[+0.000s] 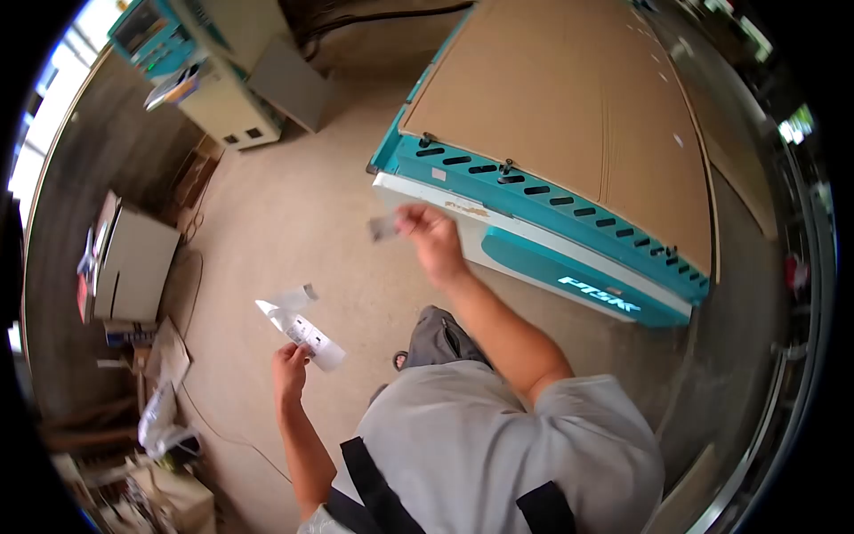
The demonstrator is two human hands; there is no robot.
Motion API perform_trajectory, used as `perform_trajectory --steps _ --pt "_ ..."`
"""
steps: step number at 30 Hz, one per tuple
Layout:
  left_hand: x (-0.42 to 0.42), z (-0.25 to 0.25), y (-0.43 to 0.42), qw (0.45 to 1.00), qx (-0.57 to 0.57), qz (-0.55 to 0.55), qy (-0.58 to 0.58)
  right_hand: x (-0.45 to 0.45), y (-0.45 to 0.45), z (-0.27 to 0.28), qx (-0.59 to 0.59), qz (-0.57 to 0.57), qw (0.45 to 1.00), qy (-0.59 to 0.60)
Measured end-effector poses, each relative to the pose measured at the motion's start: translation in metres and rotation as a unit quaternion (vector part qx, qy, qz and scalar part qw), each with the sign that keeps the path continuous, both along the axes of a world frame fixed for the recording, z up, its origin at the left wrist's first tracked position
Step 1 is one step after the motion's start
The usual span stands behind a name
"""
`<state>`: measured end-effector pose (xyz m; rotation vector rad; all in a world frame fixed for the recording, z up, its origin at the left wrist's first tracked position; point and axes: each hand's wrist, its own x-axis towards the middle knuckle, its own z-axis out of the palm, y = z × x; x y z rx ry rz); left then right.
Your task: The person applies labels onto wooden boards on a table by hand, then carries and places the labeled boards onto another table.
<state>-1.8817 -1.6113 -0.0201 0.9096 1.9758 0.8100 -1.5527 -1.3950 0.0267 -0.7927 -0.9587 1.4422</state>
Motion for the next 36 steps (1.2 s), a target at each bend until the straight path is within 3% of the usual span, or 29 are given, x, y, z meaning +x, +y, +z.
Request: perform_trajectory --steps 2,4,11,13,15,17,19,21,23,24,27,29,30,33,35,36 --pt "-0.024 0.013 0.048 1.000 0.019 -0.018 -0.016 0.010 0.060 -0.013 0.006 -0.079 0.997 0.016" --pt "-0.047 0.005 0.088 0.995 0.023 -0.015 -0.098 0.024 0.123 -0.028 -0.005 -0.158 0.985 -0.074" --pt "-0.131 -0.032 0.268 0.992 -0.034 -0.035 -0.113 0.070 0.361 -0.118 -0.028 -0.319 0.893 -0.316" --pt "-0.155 -0.018 0.324 0.992 -0.027 -0.070 -0.102 0.073 0.373 -0.138 -0.064 -0.344 0.862 -0.366" --pt "-0.171 0.001 0.387 0.991 -0.022 -0.093 -0.090 0.073 0.398 -0.140 -0.099 -0.375 0.721 -0.574" --pt "-0.185 0.016 0.442 0.989 0.045 -0.021 -0.143 0.045 0.403 -0.103 -0.183 -0.374 0.715 -0.562" --pt "-0.206 0.012 0.486 0.985 0.049 -0.020 -0.166 0.021 0.400 -0.092 -0.135 -0.411 0.599 -0.673" --pt "-0.218 0.006 0.525 0.977 0.046 -0.039 -0.204 0.001 0.387 -0.100 -0.169 -0.291 0.598 -0.728" --pt "-0.233 -0.001 0.567 0.975 0.012 -0.061 -0.213 -0.026 0.365 -0.125 -0.137 -0.206 0.537 -0.806" --pt "-0.232 -0.003 0.595 0.974 0.008 -0.074 -0.215 -0.022 0.366 -0.119 -0.160 -0.209 0.517 -0.815" --pt "-0.239 0.002 0.669 0.969 0.011 -0.107 -0.223 -0.033 0.385 -0.113 -0.223 -0.184 0.530 -0.797" --pt "-0.252 0.002 0.716 0.965 0.002 -0.125 -0.232 -0.040 0.422 -0.126 -0.316 -0.274 0.486 -0.767" --pt "-0.260 -0.001 0.740 0.962 0.004 -0.145 -0.231 -0.049 0.441 -0.133 -0.351 -0.280 0.429 -0.784" --pt "-0.279 -0.005 0.820 0.956 0.026 -0.209 -0.203 -0.084 0.475 -0.112 -0.299 -0.218 0.480 -0.796" --pt "-0.287 0.025 0.869 0.952 0.042 -0.267 -0.144 -0.130 0.504 -0.082 -0.279 -0.246 0.741 -0.559" --pt "-0.296 0.024 0.885 0.946 0.054 -0.267 -0.177 -0.167 0.521 -0.071 -0.275 -0.240 0.746 -0.557"
